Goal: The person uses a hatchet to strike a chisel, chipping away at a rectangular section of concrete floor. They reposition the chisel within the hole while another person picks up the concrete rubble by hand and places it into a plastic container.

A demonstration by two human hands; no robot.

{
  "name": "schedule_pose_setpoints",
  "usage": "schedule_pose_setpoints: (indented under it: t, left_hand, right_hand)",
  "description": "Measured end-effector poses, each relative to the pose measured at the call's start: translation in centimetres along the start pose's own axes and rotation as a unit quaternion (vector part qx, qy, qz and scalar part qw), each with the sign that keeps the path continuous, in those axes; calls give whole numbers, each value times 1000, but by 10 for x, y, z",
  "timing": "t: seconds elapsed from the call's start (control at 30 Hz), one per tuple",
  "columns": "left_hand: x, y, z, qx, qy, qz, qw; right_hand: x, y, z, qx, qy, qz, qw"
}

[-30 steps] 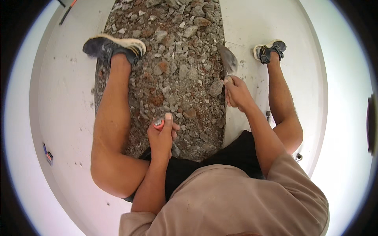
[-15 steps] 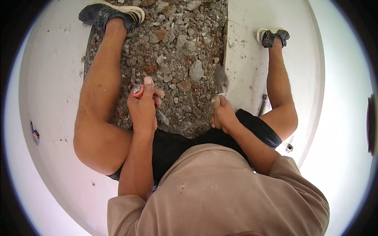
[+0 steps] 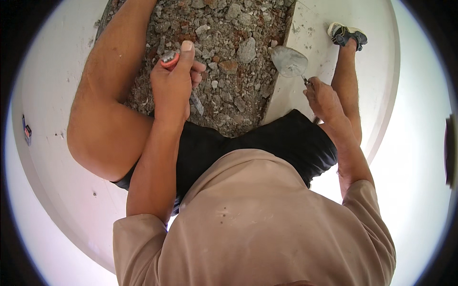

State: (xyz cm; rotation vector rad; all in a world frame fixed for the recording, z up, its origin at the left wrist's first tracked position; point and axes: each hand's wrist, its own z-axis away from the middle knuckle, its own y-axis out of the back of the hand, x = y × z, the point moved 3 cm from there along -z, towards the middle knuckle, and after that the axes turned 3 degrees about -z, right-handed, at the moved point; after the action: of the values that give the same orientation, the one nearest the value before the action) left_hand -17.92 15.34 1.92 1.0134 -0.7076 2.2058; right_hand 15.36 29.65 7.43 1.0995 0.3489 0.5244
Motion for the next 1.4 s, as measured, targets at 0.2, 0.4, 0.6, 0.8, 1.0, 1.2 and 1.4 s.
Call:
schedule_pose_setpoints:
  t: [0.2, 0.4, 0.6, 0.8, 1.0, 1.2, 1.4]
  left_hand:
    - [-4, -2, -1, -1, -18, 11, 1000]
    - [-6, -2, -1, 28, -1, -11, 1000]
    - [-17, -13, -4, -22, 6, -51, 998]
    - [-22, -17, -9, -1, -14, -104, 995]
    - [-19, -36, -7, -28, -20, -98, 995]
    - [-30, -27, -1, -43, -52, -179, 981]
    - [11, -49, 33, -32, -85, -98, 991]
  right_hand:
    - [-46, 3, 31, -163, -39, 157, 973]
    - [-49, 18, 63, -134, 88, -68, 985]
    - [59, 58, 33, 145, -326, -457, 814]
    - [239, 50, 66, 291, -393, -365, 792]
    - [324, -133, 141, 127, -454, -201, 859]
    - [261, -237, 172, 315, -452, -365, 751]
    - [216, -211, 184, 334, -418, -331, 777]
